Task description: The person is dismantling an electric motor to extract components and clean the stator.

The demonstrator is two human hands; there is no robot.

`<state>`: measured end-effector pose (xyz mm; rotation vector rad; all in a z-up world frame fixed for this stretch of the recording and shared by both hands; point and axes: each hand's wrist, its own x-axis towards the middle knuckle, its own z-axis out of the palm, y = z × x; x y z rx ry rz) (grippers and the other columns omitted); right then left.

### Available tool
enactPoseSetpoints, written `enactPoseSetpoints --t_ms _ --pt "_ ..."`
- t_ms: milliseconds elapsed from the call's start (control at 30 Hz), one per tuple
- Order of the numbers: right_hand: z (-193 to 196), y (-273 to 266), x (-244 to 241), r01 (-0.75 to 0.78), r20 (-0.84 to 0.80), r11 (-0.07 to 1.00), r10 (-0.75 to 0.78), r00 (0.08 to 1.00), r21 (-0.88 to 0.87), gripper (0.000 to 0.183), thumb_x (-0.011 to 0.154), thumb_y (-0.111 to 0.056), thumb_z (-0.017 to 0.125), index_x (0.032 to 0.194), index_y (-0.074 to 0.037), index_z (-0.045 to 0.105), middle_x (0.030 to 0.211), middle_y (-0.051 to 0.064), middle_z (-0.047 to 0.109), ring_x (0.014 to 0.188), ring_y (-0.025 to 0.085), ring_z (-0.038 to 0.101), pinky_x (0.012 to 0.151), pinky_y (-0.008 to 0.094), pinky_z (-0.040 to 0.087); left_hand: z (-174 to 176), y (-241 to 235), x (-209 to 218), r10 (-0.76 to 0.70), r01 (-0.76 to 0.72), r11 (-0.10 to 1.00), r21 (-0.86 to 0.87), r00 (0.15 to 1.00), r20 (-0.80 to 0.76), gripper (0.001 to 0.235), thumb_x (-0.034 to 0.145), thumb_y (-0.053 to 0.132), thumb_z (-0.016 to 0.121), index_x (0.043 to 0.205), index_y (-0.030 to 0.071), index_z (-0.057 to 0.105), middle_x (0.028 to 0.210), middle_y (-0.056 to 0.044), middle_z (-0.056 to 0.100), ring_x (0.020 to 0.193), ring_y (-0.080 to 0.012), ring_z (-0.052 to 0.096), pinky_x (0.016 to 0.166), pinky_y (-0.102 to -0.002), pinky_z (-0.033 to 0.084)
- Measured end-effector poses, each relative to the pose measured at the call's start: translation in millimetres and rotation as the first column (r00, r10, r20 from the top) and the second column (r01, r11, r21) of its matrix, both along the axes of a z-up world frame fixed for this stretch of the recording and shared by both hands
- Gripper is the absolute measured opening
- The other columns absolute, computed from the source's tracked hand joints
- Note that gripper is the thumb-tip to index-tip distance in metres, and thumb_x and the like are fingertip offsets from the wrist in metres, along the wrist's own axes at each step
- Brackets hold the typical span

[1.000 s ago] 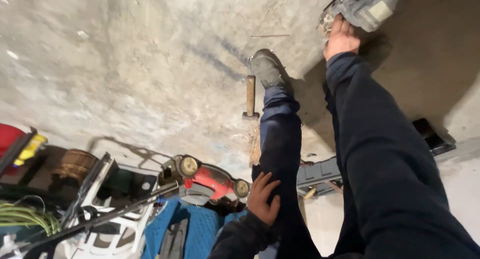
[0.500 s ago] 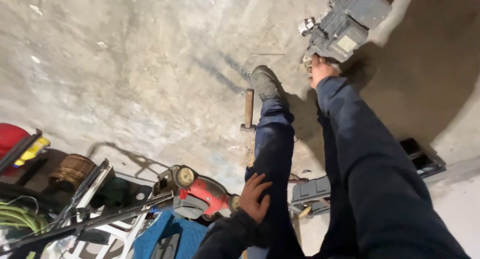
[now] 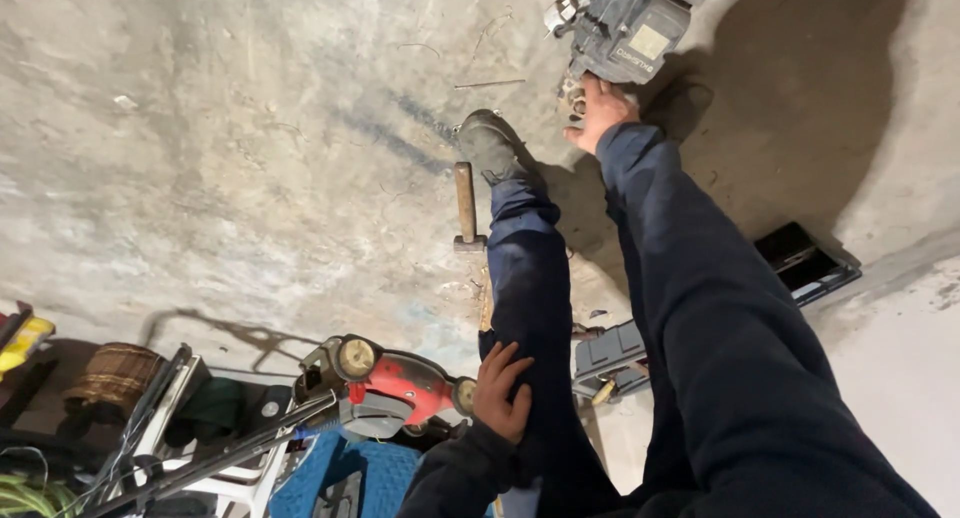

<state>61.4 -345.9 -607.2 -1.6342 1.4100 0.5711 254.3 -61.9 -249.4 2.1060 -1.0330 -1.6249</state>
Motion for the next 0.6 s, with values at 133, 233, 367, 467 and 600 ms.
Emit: enactPoseSetpoints --t_ms 133,233,367,467,600 --pt "-8 -3 -13 -0.048 0.087 0.998 0.046 0.995 0.03 0.092 0.074 -0.038 0.09 0.148 -0.007 0.043 0.139 0.023 0.057 0.128 0.042 0.054 0.104 0.05 0.045 -3 5 5 -0.002 0.002 1.0 0.005 1.0 -0.012 0.038 0.087 0.021 0.062 0.122 0.009 0.073 0.143 -0.02 0.062 0.139 -0.0446 0.05 0.113 -0.049 0.042" --pt "-22 2 -23 -0.028 0.168 1.0 0.025 0.985 0.015 0.091 0.074 -0.039 0.09 0.146 -0.005 0.046 0.135 0.025 0.06 0.125 0.043 0.057 0.103 0.047 0.046 -7 8 2 0.003 -0.003 1.0 -0.018 1.0 -0.019 0.038 0.089 0.022 0.061 0.122 0.008 0.073 0.143 -0.02 0.061 0.139 -0.045 0.05 0.113 -0.049 0.042" --pt "-9 8 -16 -0.03 0.183 0.993 0.008 0.983 0.118 0.094 0.073 -0.043 0.089 0.146 -0.002 0.046 0.131 0.026 0.062 0.117 0.044 0.061 0.099 0.046 0.049 -3 17 -3 0.016 -0.016 1.0 -0.021 1.0 -0.022 0.037 0.09 0.021 0.061 0.122 0.008 0.073 0.143 -0.021 0.061 0.139 -0.0455 0.05 0.114 -0.05 0.041" --pt "4 9 -14 -0.045 0.19 0.986 0.014 0.982 0.158 0.093 0.075 -0.05 0.087 0.144 0.0 0.048 0.126 0.026 0.064 0.111 0.043 0.065 0.096 0.046 0.052 -6 6 -7 0.029 -0.03 0.999 -0.018 0.999 -0.012 0.037 0.089 0.019 0.061 0.122 0.007 0.073 0.143 -0.021 0.061 0.14 -0.0454 0.049 0.114 -0.05 0.041" --pt "47 17 -3 -0.055 0.214 0.982 0.015 0.977 0.18 0.088 0.077 -0.06 0.084 0.136 -0.001 0.056 0.122 0.024 0.068 0.108 0.041 0.067 0.095 0.045 0.053 -5 -1 -13 0.067 -0.066 0.997 -0.036 0.997 0.023 0.036 0.089 0.017 0.061 0.122 0.008 0.073 0.143 -0.019 0.062 0.139 -0.0435 0.052 0.114 -0.048 0.042"
